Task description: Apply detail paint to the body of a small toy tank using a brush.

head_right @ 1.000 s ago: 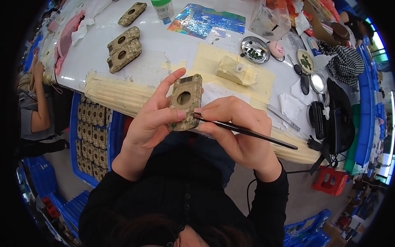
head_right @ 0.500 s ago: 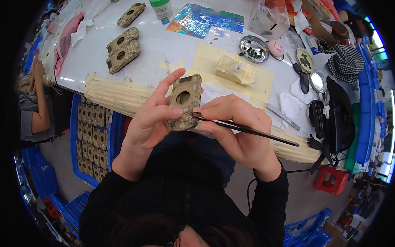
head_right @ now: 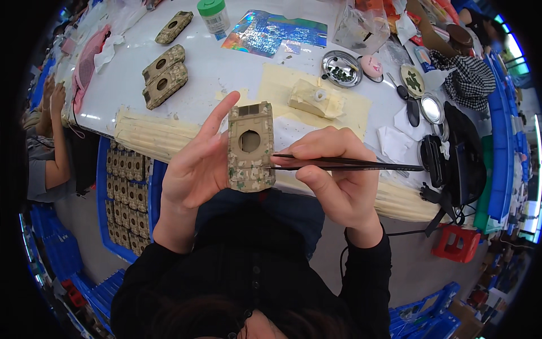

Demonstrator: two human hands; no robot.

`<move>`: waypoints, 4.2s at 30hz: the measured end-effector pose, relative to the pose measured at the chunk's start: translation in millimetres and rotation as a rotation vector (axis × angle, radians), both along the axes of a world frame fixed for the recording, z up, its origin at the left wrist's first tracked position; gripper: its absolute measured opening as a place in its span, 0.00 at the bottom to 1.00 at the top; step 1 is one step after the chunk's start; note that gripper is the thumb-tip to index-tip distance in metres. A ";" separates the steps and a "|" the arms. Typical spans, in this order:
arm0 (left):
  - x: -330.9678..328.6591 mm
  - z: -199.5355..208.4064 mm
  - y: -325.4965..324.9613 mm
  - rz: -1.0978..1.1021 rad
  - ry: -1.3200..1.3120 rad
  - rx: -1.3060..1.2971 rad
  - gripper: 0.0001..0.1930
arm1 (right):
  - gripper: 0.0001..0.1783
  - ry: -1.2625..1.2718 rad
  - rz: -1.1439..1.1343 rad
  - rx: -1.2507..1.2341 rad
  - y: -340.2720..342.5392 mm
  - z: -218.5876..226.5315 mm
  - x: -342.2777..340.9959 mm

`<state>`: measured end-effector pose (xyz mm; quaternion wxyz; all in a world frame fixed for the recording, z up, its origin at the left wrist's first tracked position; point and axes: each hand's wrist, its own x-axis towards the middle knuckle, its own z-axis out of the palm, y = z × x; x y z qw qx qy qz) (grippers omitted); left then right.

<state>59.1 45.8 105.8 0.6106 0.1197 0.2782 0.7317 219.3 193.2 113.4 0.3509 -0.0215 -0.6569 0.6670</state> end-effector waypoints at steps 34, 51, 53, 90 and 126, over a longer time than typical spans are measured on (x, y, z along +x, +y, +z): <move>4.3 -27.1 10.0 -0.063 -0.477 0.183 0.27 | 0.10 -0.255 -0.854 1.051 38.7 14.2 -20.8; 12.4 -30.6 7.3 -0.023 -0.450 0.127 0.29 | 0.02 -0.156 -0.214 0.288 -5.0 15.0 -22.9; 12.4 -30.5 7.3 -0.025 -0.447 0.121 0.29 | 0.02 -0.161 -0.222 0.293 -5.2 15.5 -23.4; -35.2 -37.0 -14.4 0.028 -0.492 0.449 0.33 | 0.11 -0.397 -0.767 1.004 51.5 -14.4 -30.4; -45.7 -43.3 -17.3 0.178 -0.336 0.274 0.27 | 0.06 -0.543 0.027 0.303 2.2 -25.9 -46.2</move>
